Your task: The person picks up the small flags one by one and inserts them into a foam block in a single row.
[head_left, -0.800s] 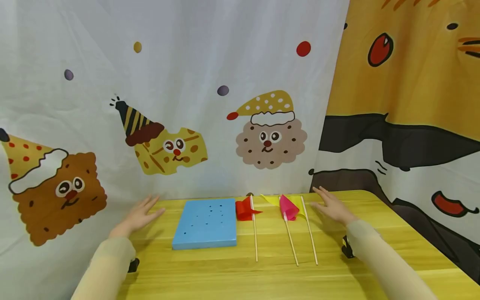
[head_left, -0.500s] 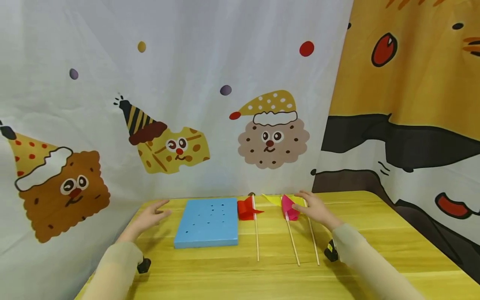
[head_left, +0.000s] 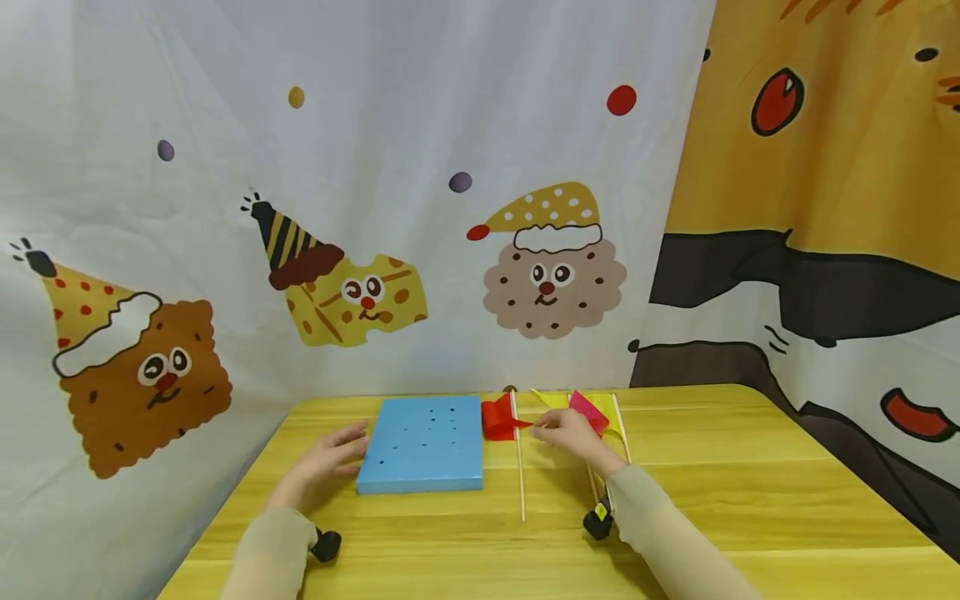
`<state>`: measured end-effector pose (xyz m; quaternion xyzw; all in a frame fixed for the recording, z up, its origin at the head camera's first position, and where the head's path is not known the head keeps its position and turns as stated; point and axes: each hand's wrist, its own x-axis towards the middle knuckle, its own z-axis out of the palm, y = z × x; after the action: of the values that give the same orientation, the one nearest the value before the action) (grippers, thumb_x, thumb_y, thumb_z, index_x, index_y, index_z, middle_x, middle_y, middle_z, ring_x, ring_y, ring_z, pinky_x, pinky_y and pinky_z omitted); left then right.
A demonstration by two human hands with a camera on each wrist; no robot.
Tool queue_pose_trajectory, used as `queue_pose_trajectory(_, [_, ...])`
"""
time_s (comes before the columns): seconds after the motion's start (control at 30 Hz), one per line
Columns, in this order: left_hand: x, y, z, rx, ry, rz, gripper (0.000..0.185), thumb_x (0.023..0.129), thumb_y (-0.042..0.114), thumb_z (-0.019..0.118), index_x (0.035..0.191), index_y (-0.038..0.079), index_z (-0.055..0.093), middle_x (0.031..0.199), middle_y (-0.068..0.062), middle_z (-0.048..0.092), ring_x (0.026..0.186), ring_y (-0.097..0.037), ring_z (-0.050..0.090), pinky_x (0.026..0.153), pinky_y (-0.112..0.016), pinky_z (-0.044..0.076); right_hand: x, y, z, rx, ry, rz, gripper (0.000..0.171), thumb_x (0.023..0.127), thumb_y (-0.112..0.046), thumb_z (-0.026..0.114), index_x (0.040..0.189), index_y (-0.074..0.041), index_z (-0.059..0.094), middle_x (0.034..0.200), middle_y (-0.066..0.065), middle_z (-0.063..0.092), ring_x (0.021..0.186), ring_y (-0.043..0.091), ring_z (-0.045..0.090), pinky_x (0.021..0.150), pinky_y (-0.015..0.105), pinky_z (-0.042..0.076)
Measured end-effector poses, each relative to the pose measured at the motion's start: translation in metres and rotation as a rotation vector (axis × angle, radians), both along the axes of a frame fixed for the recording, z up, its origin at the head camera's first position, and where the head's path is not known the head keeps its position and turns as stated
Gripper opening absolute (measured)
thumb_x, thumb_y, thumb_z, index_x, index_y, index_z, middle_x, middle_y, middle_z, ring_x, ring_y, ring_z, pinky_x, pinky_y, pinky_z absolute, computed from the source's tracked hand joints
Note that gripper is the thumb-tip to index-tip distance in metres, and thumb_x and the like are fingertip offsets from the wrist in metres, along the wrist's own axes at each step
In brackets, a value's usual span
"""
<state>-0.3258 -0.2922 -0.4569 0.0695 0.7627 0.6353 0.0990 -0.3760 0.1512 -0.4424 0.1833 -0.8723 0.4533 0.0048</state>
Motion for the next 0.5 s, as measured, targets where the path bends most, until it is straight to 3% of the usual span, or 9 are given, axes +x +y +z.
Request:
queue_pose_trajectory(0.07, [0.001, 0.002, -0.004, 0.012, -0.013, 0.012, 0.062, 0.101, 0.026, 0.054, 0.154, 0.007, 0.026, 0.157, -0.020, 0.021, 0.135, -0.039, 0.034, 0.103, -0.048, 0.039, 0.000, -0.006, -0.005, -0.029, -0.053, -0.017, 0.023, 0.090, -0.017, 0.069, 0.101, 0.002, 0.071, 0.081, 0.013, 0.070, 0.064, 0.027, 0.066, 0.059, 0.030, 0.054])
queue_pose_trajectory(0.23, [0.001, 0.000, -0.011, -0.061, 0.062, 0.000, 0.063, 0.101, 0.024, 0.055, 0.152, 0.002, 0.027, 0.153, -0.027, 0.024, 0.135, -0.041, 0.035, 0.103, -0.049, 0.040, 0.002, -0.017, -0.016, -0.089, -0.174, -0.035, 0.019, 0.089, -0.016, 0.070, 0.090, 0.004, 0.070, 0.066, 0.010, 0.065, 0.054, 0.018, 0.063, 0.050, 0.030, 0.054])
queue_pose_trajectory(0.5, [0.001, -0.006, -0.019, -0.105, 0.116, -0.065, 0.068, 0.096, 0.020, 0.063, 0.153, 0.004, 0.028, 0.154, -0.026, 0.025, 0.137, -0.042, 0.031, 0.105, -0.048, 0.038, 0.006, -0.028, -0.022, -0.067, -0.269, -0.109, 0.023, 0.084, -0.018, 0.075, 0.080, 0.001, 0.064, 0.059, 0.008, 0.060, 0.046, 0.015, 0.057, 0.044, 0.027, 0.051])
